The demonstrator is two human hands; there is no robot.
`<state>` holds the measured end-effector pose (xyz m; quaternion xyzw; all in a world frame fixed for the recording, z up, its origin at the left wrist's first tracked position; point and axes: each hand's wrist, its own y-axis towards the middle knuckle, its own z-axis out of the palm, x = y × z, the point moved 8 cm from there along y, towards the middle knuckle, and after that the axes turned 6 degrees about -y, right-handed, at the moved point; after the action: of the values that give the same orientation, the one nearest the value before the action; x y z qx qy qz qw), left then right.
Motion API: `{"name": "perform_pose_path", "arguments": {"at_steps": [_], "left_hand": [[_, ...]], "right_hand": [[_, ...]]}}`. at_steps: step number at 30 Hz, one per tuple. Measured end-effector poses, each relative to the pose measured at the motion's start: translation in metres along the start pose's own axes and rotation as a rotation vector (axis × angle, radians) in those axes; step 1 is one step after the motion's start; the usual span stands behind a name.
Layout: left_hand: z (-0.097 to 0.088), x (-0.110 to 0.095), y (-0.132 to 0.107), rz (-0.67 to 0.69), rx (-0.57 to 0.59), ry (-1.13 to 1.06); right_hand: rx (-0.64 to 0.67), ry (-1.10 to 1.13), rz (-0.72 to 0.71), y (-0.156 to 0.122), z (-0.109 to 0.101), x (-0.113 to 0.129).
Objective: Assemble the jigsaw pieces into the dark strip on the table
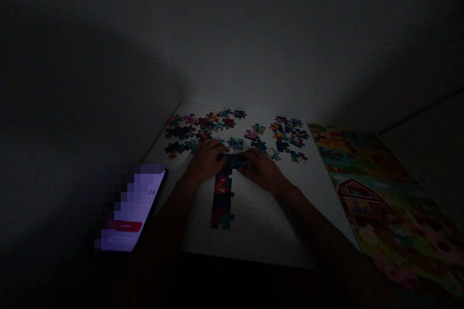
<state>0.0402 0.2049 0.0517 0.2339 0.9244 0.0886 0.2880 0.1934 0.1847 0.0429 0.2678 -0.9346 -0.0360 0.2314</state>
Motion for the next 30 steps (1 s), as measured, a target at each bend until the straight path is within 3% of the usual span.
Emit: {"name": "perform_pose_path", "arguments": {"at_steps": [30], "left_hand": [[0.0029,-0.0042,-0.0007,0.065,0.022,-0.013]], "right_hand": [[0.001,-0.102,-0.064,-0.0009,-0.0013,0.0077]]}}
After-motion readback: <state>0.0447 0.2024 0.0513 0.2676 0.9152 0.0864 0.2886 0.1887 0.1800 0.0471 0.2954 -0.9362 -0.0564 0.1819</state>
